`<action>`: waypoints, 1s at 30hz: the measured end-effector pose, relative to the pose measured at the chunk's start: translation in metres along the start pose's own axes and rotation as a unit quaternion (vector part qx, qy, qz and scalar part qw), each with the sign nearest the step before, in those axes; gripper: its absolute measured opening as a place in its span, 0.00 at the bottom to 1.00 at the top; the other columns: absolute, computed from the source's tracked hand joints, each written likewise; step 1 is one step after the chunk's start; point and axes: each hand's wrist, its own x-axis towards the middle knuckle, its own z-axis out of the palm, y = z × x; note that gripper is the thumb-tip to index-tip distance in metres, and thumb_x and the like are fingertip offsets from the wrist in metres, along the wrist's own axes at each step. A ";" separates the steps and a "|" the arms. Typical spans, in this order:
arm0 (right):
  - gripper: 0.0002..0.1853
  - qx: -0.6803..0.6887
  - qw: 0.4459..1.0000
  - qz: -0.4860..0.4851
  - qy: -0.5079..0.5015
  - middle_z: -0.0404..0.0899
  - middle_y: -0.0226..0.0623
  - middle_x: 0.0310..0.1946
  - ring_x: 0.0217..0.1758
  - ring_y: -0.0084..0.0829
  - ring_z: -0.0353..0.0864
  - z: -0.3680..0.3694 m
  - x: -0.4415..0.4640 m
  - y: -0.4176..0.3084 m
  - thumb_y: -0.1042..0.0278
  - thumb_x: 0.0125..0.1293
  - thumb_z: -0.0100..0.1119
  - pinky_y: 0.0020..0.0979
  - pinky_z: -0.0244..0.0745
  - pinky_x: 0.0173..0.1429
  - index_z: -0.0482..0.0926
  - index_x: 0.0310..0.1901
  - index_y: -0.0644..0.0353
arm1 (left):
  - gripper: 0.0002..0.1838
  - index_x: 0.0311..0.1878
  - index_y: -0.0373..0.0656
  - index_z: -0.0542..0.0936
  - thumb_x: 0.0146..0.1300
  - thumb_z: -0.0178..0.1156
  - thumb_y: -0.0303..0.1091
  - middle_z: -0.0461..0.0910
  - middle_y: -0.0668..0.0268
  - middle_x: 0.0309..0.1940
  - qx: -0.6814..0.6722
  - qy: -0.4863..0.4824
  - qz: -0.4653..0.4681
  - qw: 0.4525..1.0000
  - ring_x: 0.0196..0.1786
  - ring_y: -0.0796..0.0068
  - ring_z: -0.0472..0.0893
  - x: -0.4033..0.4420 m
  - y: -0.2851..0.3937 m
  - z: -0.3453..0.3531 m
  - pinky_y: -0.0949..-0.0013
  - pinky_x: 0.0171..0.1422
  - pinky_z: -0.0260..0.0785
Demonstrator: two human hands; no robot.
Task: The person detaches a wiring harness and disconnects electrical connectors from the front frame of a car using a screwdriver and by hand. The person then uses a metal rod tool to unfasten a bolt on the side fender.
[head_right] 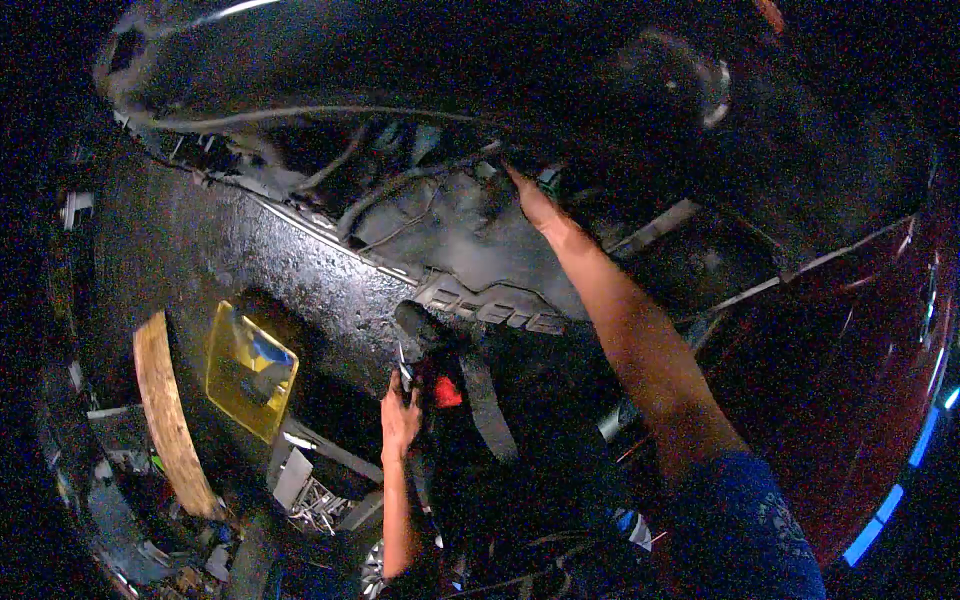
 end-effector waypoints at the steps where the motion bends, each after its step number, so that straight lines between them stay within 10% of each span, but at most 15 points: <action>1: 0.24 0.007 1.000 0.002 0.002 0.77 0.32 0.63 0.65 0.32 0.73 0.004 -0.001 -0.012 0.55 0.72 0.61 0.33 0.63 0.73 0.78 0.62 0.61 | 0.27 0.64 0.31 0.71 0.72 0.56 0.42 0.81 0.37 0.45 0.006 -0.005 0.000 1.000 0.51 0.34 0.79 0.000 -0.004 0.001 0.46 0.54 0.71; 9: 0.33 -0.011 0.998 0.062 -0.003 0.72 0.39 0.69 0.71 0.42 0.68 0.003 0.009 0.035 0.42 0.72 0.55 0.39 0.59 0.77 0.72 0.69 0.59 | 0.31 0.70 0.28 0.66 0.71 0.56 0.40 0.79 0.36 0.52 0.047 -0.031 0.019 0.998 0.58 0.37 0.78 0.008 -0.016 0.004 0.51 0.63 0.69; 18: 0.28 0.030 0.990 0.085 -0.107 0.60 0.37 0.76 0.79 0.31 0.55 0.006 0.008 0.035 0.53 0.80 0.43 0.29 0.44 0.82 0.66 0.72 0.64 | 0.28 0.66 0.30 0.70 0.71 0.57 0.40 0.81 0.35 0.46 0.065 -0.031 0.068 0.995 0.51 0.34 0.80 0.010 -0.003 0.015 0.48 0.54 0.72; 30: 0.31 0.044 0.981 0.173 -0.079 0.65 0.38 0.74 0.76 0.34 0.61 0.005 0.000 0.007 0.48 0.78 0.45 0.32 0.51 0.79 0.67 0.72 0.65 | 0.31 0.67 0.28 0.69 0.71 0.56 0.45 0.80 0.36 0.49 0.051 -0.032 0.022 0.998 0.53 0.37 0.80 0.003 0.001 0.021 0.50 0.58 0.72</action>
